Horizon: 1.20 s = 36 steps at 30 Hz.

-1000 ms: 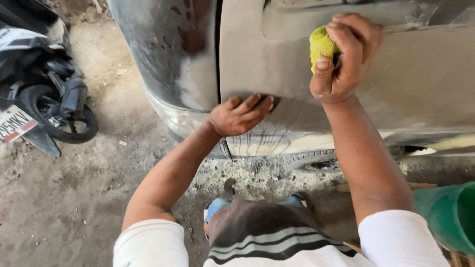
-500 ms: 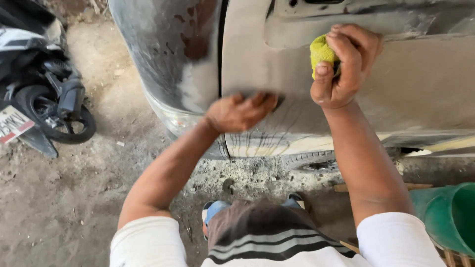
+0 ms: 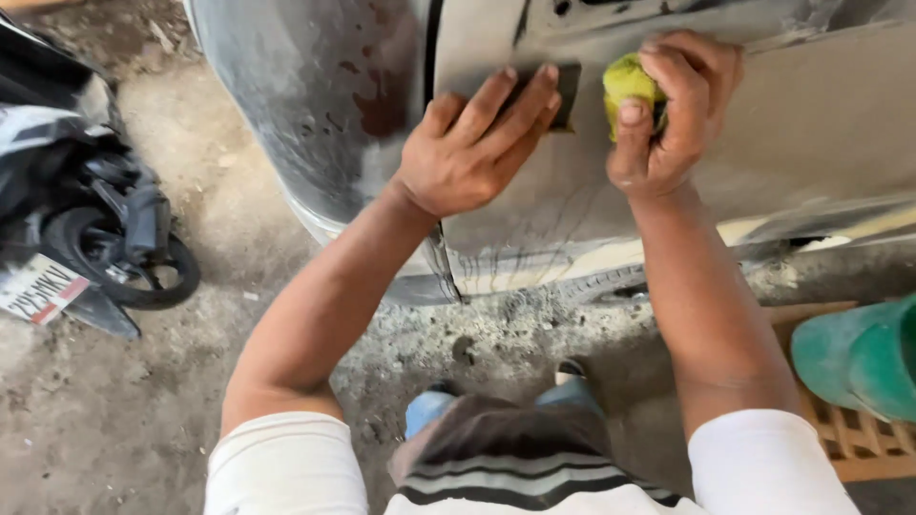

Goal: Sanding a car door panel using a sanding block and a wet sponge for surface preparation.

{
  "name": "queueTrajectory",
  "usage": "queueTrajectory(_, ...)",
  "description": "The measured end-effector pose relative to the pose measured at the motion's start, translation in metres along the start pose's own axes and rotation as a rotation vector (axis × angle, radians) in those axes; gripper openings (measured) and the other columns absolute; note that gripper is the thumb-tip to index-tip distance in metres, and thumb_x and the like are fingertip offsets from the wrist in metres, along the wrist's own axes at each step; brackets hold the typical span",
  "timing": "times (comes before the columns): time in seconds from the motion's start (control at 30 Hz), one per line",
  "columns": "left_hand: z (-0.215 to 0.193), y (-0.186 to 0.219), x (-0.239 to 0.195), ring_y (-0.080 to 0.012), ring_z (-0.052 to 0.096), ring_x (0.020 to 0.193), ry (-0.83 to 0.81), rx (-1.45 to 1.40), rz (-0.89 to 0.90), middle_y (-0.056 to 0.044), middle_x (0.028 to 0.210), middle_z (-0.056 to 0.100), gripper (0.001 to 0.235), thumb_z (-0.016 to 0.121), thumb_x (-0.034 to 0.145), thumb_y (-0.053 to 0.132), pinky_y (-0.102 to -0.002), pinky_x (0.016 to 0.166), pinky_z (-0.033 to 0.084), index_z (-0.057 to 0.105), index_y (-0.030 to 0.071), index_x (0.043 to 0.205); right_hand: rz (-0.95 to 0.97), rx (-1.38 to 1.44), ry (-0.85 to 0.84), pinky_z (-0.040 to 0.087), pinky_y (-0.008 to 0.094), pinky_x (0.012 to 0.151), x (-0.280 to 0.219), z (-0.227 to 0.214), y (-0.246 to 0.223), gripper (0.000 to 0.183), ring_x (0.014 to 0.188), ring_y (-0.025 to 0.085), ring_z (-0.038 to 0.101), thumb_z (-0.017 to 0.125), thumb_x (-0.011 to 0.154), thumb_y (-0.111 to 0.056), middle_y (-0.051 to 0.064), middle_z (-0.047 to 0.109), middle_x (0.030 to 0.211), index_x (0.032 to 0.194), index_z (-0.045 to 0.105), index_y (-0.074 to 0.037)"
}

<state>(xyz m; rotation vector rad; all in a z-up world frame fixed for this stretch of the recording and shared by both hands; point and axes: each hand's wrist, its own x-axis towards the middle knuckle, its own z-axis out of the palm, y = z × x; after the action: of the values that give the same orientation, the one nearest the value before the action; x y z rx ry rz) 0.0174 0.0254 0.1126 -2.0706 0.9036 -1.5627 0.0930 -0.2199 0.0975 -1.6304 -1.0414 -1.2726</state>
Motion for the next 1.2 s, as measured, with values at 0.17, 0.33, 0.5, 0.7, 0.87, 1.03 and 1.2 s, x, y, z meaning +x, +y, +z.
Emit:
queueTrajectory(0.17,0.017,0.074,-0.062,-0.0212,0.047,0.138,-0.163,-0.124,0.046,0.0,0.152,0.056,0.034,0.059,0.106,0.025,-0.032,0.093,0.039,0.073,0.013,0.135,0.003,0.029,-0.032,0.045,0.043,0.101,0.009,-0.004,-0.002,0.038,0.115,0.033,0.057,0.055,0.113,-0.037,0.017,0.063,0.124,0.125,0.064,-0.002)
queueTrajectory(0.33,0.01,0.048,-0.028,-0.019,0.045,0.139,-0.143,-0.023,0.048,0.001,0.154,0.054,0.035,0.056,0.109,0.03,-0.03,0.094,0.037,0.07,0.016,0.138,-0.052,0.048,-0.107,0.043,0.047,0.105,0.009,-0.009,0.005,0.035,0.114,0.033,0.056,0.054,0.113,-0.036,0.016,0.065,0.123,0.125,0.064,-0.004)
queueTrajectory(0.5,0.012,0.063,-0.026,-0.0214,0.045,0.143,-0.126,-0.009,-0.06,0.001,0.152,0.055,0.028,0.06,0.109,0.026,-0.031,0.094,0.038,0.071,0.02,0.134,-0.055,0.042,-0.101,0.039,0.048,0.1,0.011,-0.009,0.015,0.032,0.108,0.03,0.057,0.054,0.108,-0.036,0.012,0.067,0.12,0.119,0.066,-0.008)
queueTrajectory(0.7,0.024,0.065,-0.039,-0.0138,0.047,0.141,-0.105,0.071,0.137,0.002,0.151,0.055,0.036,0.066,0.101,0.024,-0.027,0.079,0.031,0.072,0.023,0.136,-0.054,0.025,-0.118,0.039,0.049,0.1,0.011,-0.012,0.008,0.032,0.108,0.032,0.058,0.054,0.109,-0.034,0.014,0.066,0.12,0.12,0.064,-0.006)
queueTrajectory(0.87,0.001,0.042,-0.011,-0.021,0.047,0.136,-0.149,-0.142,-0.067,-0.001,0.151,0.054,0.03,0.065,0.105,0.025,-0.032,0.083,0.036,0.072,0.018,0.134,-0.014,0.007,-0.071,0.041,0.049,0.103,0.015,-0.008,-0.002,0.034,0.11,0.033,0.058,0.052,0.11,-0.034,0.014,0.066,0.122,0.122,0.064,-0.005)
queueTrajectory(1.03,0.017,0.078,-0.066,-0.0194,0.047,0.132,-0.268,-0.223,0.109,-0.001,0.149,0.056,0.038,0.06,0.101,0.032,-0.032,0.084,0.037,0.073,0.014,0.132,-0.012,-0.006,-0.029,0.042,0.049,0.101,0.014,-0.003,-0.003,0.032,0.108,0.034,0.057,0.053,0.111,-0.033,0.015,0.066,0.12,0.12,0.065,-0.004)
queueTrajectory(1.2,-0.002,0.009,0.012,-0.0186,0.051,0.133,-0.078,-0.077,0.041,-0.003,0.148,0.056,0.029,0.063,0.106,0.023,-0.031,0.084,0.034,0.073,0.016,0.133,0.007,-0.027,-0.005,0.044,0.048,0.099,0.017,-0.004,-0.005,0.034,0.106,0.033,0.056,0.051,0.111,-0.033,0.017,0.065,0.119,0.12,0.064,-0.003)
